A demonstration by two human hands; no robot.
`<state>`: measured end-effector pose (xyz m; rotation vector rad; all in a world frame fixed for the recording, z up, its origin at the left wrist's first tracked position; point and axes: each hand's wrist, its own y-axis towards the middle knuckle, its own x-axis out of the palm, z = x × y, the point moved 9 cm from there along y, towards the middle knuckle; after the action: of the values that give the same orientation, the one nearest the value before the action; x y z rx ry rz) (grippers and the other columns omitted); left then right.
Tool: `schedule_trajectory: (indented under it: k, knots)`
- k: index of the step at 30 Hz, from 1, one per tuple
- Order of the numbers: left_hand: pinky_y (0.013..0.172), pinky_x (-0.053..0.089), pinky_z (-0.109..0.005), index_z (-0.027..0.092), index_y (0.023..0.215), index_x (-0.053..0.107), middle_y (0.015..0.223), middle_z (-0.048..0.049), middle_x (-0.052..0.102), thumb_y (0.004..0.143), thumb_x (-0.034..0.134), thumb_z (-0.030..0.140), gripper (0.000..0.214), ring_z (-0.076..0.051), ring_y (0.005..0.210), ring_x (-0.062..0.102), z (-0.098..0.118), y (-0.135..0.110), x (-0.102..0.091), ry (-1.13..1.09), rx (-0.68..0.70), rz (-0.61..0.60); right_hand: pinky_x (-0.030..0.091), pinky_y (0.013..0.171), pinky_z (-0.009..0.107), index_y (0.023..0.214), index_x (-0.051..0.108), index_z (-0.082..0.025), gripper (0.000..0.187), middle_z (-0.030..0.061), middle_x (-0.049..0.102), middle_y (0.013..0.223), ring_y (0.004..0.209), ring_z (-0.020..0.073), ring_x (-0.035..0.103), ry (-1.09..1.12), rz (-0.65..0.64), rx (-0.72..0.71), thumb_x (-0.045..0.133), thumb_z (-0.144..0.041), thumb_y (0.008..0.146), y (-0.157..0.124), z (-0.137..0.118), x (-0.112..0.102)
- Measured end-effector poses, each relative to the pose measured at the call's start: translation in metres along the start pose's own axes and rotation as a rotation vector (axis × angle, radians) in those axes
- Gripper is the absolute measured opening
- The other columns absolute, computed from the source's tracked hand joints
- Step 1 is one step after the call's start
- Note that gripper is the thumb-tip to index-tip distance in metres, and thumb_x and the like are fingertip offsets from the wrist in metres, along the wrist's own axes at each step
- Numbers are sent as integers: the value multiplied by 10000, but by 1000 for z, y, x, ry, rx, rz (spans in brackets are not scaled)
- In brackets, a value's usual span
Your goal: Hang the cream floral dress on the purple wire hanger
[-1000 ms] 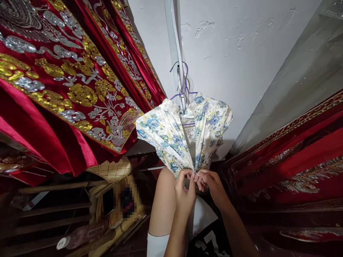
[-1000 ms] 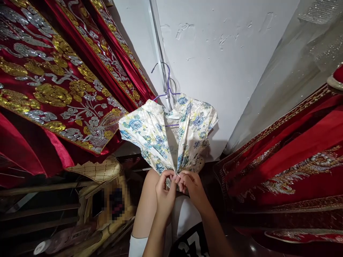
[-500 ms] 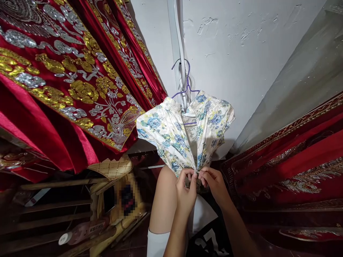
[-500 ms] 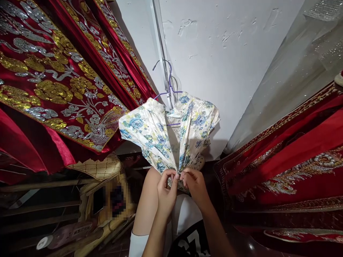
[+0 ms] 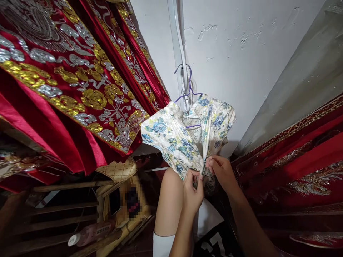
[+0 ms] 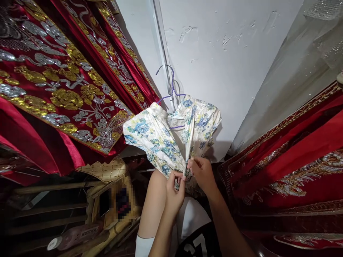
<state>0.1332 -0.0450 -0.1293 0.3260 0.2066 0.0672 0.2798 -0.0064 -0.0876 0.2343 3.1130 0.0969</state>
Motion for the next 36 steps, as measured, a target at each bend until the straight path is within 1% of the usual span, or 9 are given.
schedule_trajectory:
  k: [8,14,18,22,25,29,32,34,36]
  knots:
    - [695,376,-259,209,853,511,771,6,489,1019,511,362,225,-162,730,467,-14,1,-5,-34,-77,-45,204,510,283,530,323,-234,319,-60,283,494,490,104,275,-432,52,-332,517,-258,782,77,-105,1]
    - [689,362,-262,210,831,488,775,1,488,1015,520,413,276,-163,733,456,-15,9,-10,-51,-82,-71,229,545,298,514,314,-234,361,-52,303,483,511,122,289,-691,168,-494,567,-197,770,129,-171,19]
    - [663,350,-260,209,806,484,715,23,437,993,548,419,289,-151,682,415,-21,10,-13,-102,-128,-63,226,541,305,501,330,-242,365,-58,281,476,505,124,263,-664,207,-508,570,-164,765,139,-187,19]
    - [671,370,-260,204,794,507,720,15,482,969,566,384,258,-151,685,446,-19,14,-18,-115,-171,-83,219,513,285,509,428,-228,300,-62,321,472,489,107,281,-406,113,-460,558,-169,773,130,-176,11]
    - [713,403,-272,197,824,553,782,-10,556,976,552,351,216,-163,741,509,8,38,-34,-34,-93,-59,203,464,256,612,583,-192,174,-58,398,486,455,91,298,-64,-75,-264,563,-210,783,124,-150,12]
    - [763,441,-287,211,1076,618,867,-19,604,1001,557,350,169,-168,801,561,83,98,-53,44,173,36,186,416,219,643,586,-186,130,-77,386,479,414,63,269,283,-264,-49,628,-257,744,112,-122,26]
    - [749,469,-298,239,1324,565,888,-27,622,1019,534,358,329,-175,801,584,137,142,-50,17,370,49,182,409,212,617,568,-192,153,-78,380,451,408,62,267,298,-285,-58,630,-270,733,104,-117,31]
    - [668,453,-289,240,1272,611,842,-22,629,1019,536,370,293,-169,725,566,156,164,-40,55,408,-9,190,415,217,606,560,-198,161,-72,385,440,414,71,278,244,-269,-108,610,-272,740,101,-119,31]
    - [641,436,-287,218,1071,671,792,-18,631,1020,534,363,206,-165,687,557,166,174,-32,133,443,-35,196,428,228,593,547,-202,169,-63,395,450,431,81,294,180,-248,-186,580,-269,746,100,-124,31]
